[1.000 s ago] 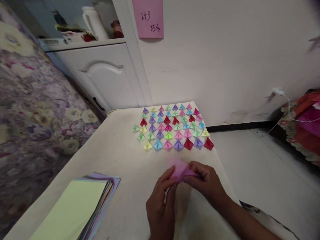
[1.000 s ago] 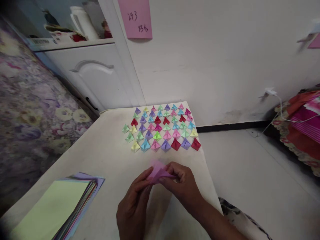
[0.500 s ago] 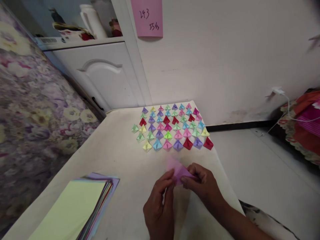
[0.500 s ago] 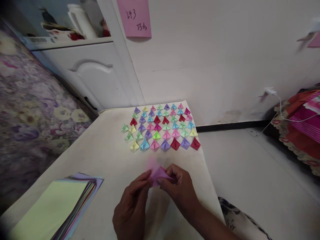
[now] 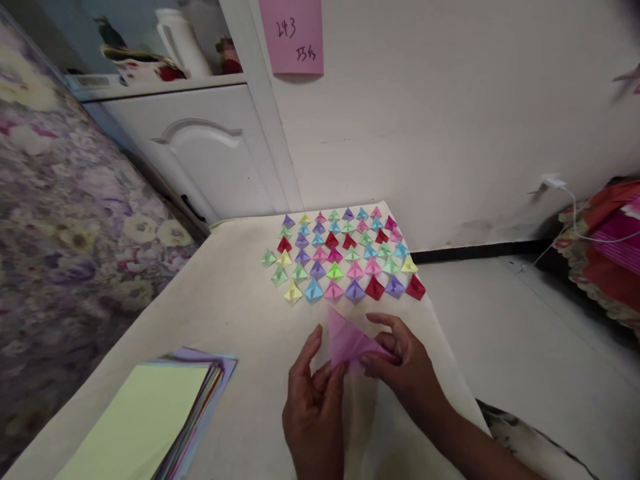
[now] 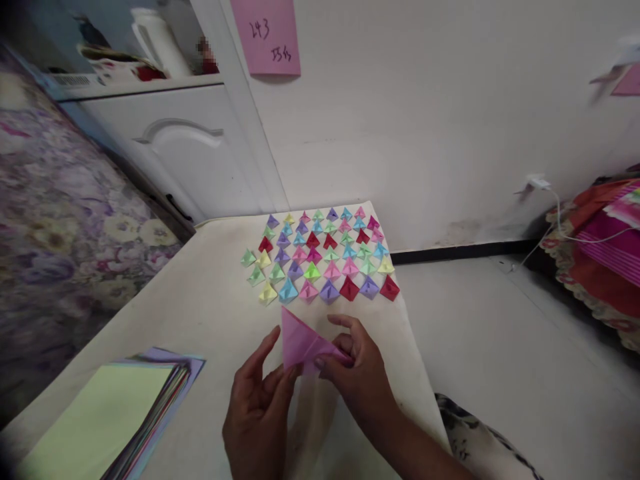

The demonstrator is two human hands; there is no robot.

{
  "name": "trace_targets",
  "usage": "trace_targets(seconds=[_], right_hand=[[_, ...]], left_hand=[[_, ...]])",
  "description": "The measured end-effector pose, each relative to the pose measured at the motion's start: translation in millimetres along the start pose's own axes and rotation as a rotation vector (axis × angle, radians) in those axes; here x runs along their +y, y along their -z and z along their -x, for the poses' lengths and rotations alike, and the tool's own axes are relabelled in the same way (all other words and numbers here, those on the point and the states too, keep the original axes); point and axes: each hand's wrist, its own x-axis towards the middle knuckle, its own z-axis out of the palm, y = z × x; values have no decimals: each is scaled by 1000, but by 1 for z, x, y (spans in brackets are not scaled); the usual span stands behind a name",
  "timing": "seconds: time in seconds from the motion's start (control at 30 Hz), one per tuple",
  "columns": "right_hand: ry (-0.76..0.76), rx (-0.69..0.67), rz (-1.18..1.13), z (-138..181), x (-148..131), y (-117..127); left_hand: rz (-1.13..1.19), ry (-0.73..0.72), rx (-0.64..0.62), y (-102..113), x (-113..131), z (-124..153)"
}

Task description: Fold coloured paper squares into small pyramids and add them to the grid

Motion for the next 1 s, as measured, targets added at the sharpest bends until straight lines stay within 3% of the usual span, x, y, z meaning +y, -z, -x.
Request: trace_targets(seconds=[0.17, 0.33, 0.5, 0.67, 1.0], right_hand=[[12, -33, 85, -2, 1, 4], [-12, -92, 175, -4, -2, 6], [-37, -131, 217, -5, -4, 7], [-24, -82, 234, -7, -5, 10], [62, -40, 333, -6, -2, 11]], left_hand=[[88, 151, -16, 1, -2, -9], [57, 340, -188, 3, 3, -12], [-4, 332, -269, 7, -2, -16], [-16, 365, -337, 6, -3, -15], [117, 397, -324, 3, -10, -13]])
